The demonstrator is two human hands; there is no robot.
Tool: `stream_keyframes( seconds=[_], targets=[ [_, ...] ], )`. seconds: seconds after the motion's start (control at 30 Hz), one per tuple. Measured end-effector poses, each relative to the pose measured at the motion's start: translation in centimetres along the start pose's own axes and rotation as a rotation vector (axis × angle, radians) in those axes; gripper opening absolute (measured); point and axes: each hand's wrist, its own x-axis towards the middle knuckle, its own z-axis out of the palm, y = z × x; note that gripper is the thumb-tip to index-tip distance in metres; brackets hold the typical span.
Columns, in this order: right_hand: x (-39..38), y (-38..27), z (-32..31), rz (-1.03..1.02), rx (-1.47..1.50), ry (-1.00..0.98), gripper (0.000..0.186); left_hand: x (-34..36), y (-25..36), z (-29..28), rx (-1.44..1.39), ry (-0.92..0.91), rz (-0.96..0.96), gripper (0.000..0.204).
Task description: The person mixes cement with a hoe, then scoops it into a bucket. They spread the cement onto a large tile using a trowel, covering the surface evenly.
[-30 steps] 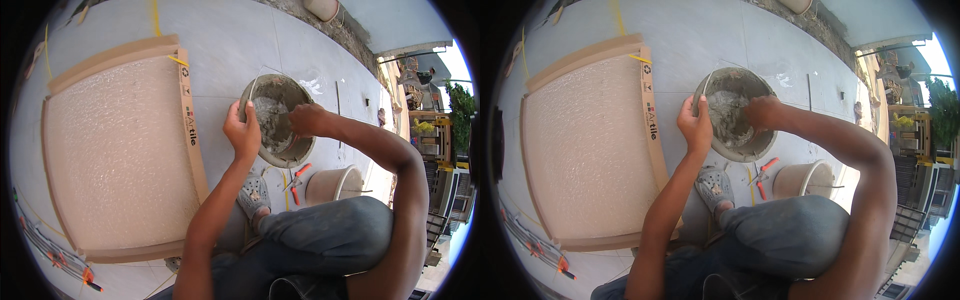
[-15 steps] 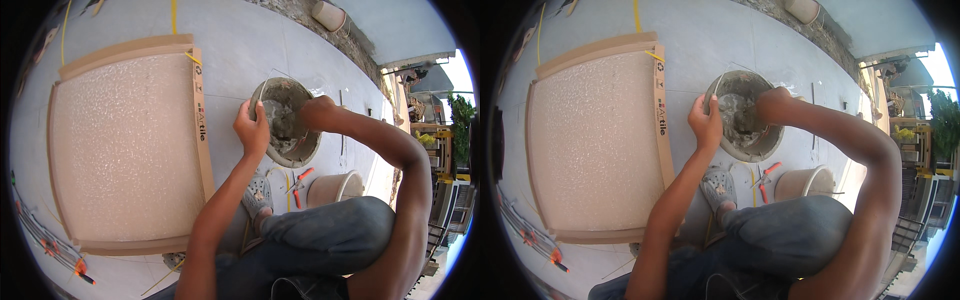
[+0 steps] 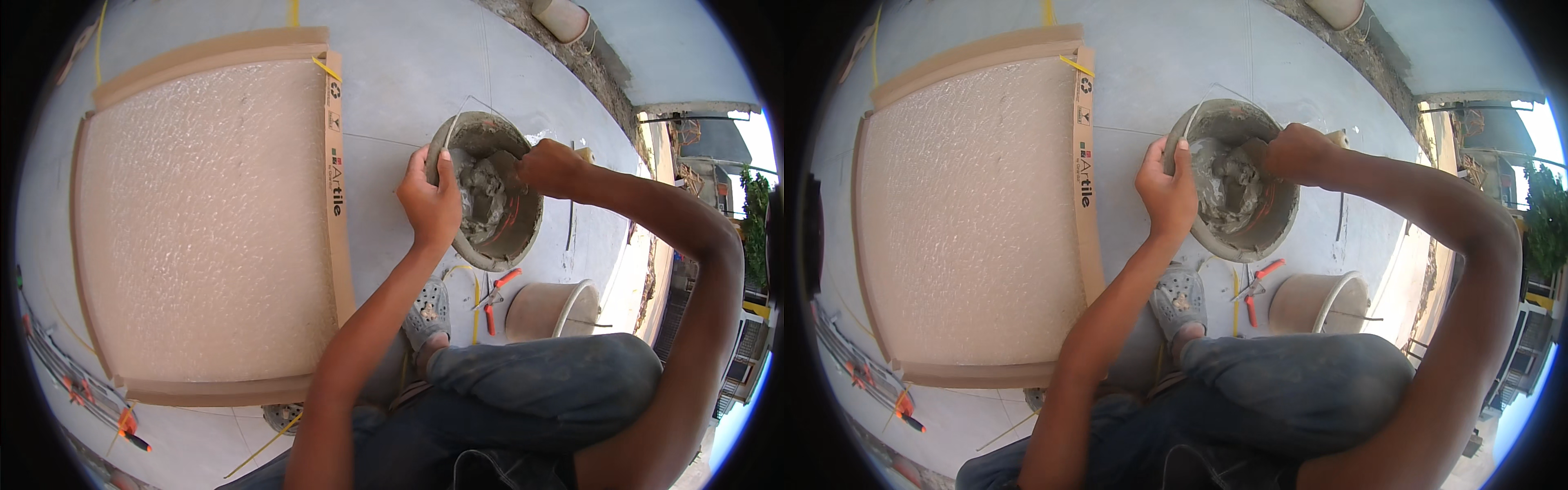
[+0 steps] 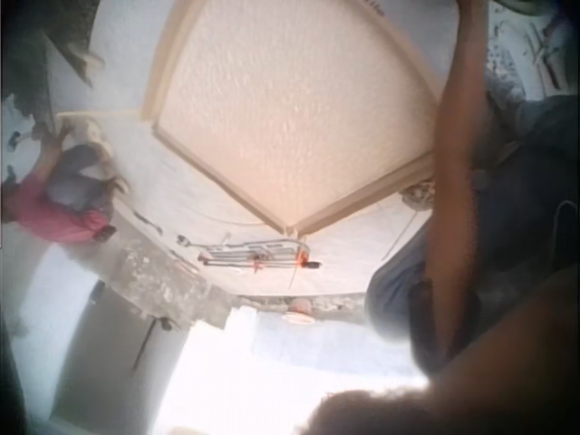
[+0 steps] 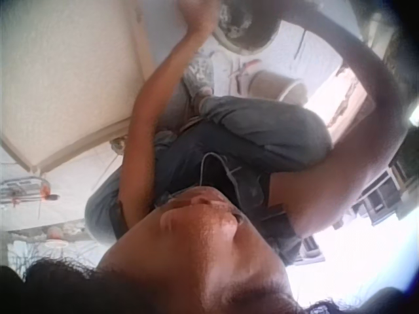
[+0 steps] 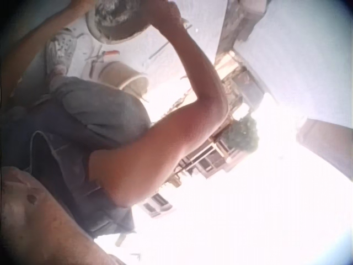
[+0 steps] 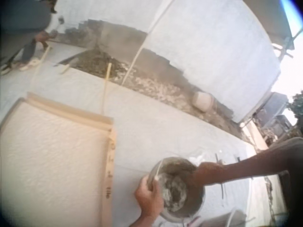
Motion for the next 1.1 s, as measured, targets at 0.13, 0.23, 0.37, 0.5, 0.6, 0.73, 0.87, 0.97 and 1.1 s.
stream_keyframes(
  seconds=[0.13,0.23,0.37,0.5,0.6,0.73,0.87,0.97,1.1],
  targets=[
    [-1.5,-0.9,2.3,0.07,0.25,-0.112,0.008,-0.4,0.5,0.8,0.005,-0.017,-0.01,0.031],
    [-3.1,-1.8,1.7,0.091,0.342,-0.1,0.013,-0.6,0.4,1.4,-0.02,0.0,0.016,0.031],
    [-1.7,-4.1,1.9,0.093,0.575,-0.062,0.019,0.1,-0.4,-0.1,0.039,0.053,0.065,0.031],
    [-3.0,-6.6,4.2,0.129,0.936,0.013,0.031,-0.6,0.0,1.1,0.017,0.02,0.019,0.028],
    [-2.4,-6.9,2.8,0.163,1.092,-0.093,0.034,-0.4,0.0,0.8,0.013,0.016,0.038,0.033],
    [-2.7,-7.2,-0.7,0.352,1.407,-0.311,0.032,-0.6,0.0,0.8,0.005,0.018,0.025,0.035],
    [-0.9,-7.0,-0.2,0.408,1.853,-0.441,0.031,-1.2,-0.4,-0.1,-0.017,0.031,0.005,0.035],
    [-0.5,-6.0,-0.2,0.503,2.228,-0.525,0.028,-1.5,-0.3,0.0,-0.023,0.054,0.012,0.035],
    [-1.4,-5.1,3.3,0.303,2.606,-0.6,0.03,-1.4,-0.2,0.1,-0.01,0.062,0.038,0.035]
  ],
)
